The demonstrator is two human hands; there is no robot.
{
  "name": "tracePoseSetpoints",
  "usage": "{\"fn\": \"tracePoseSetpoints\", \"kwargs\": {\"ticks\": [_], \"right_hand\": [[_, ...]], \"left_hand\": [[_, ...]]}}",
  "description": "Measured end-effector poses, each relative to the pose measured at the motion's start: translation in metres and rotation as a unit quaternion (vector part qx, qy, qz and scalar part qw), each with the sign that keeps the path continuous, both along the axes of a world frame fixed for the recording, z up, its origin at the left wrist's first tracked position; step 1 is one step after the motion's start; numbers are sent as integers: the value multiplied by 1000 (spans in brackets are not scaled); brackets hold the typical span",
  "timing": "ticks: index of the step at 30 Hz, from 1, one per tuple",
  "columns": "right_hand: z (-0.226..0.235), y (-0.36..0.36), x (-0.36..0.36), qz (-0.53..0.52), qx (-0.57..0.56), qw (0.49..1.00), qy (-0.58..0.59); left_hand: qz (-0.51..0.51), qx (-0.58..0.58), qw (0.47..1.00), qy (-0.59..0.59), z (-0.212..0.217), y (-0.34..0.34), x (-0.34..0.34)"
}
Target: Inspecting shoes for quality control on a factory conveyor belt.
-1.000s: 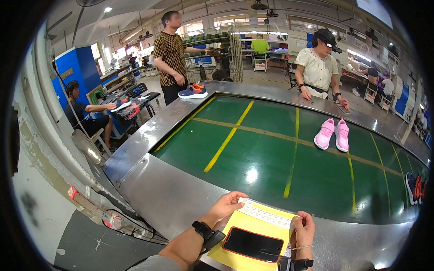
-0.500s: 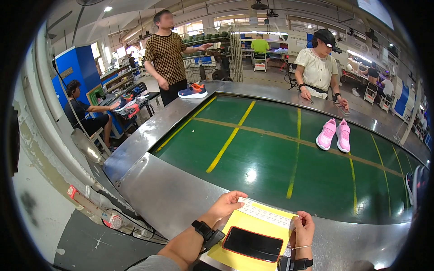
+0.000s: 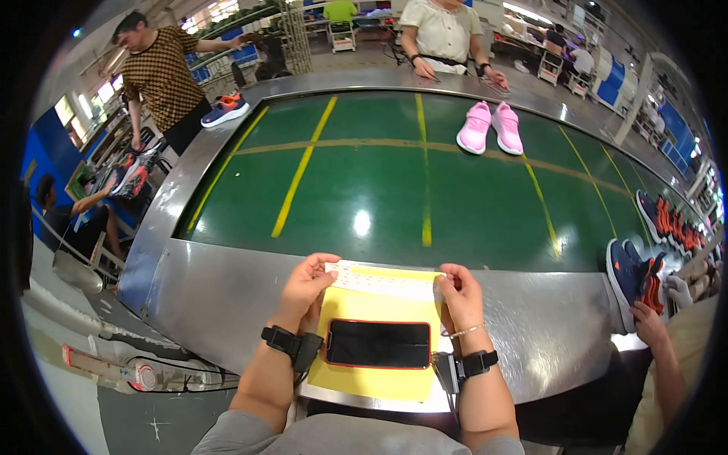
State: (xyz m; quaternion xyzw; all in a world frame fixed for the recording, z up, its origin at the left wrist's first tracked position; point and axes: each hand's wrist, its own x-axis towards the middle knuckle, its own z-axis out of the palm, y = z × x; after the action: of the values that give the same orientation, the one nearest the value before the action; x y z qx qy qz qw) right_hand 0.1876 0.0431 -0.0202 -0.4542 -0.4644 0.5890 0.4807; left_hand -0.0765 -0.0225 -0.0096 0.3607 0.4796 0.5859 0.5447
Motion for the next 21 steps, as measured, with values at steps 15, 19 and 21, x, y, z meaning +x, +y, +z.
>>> {"fn": "tracePoseSetpoints", "kwargs": {"ticks": [15, 19, 21], "right_hand": [[0, -5, -2, 1, -12, 1000, 26], [-19, -3, 7, -25, 10, 998, 50], [-14, -7, 12, -28, -1, 999, 44]], "left_hand": [[5, -1, 1000, 12, -11, -2, -5], [-19, -18, 1000, -8, -9, 0, 4], [-36, -2, 998, 49, -8, 3, 8]]}}
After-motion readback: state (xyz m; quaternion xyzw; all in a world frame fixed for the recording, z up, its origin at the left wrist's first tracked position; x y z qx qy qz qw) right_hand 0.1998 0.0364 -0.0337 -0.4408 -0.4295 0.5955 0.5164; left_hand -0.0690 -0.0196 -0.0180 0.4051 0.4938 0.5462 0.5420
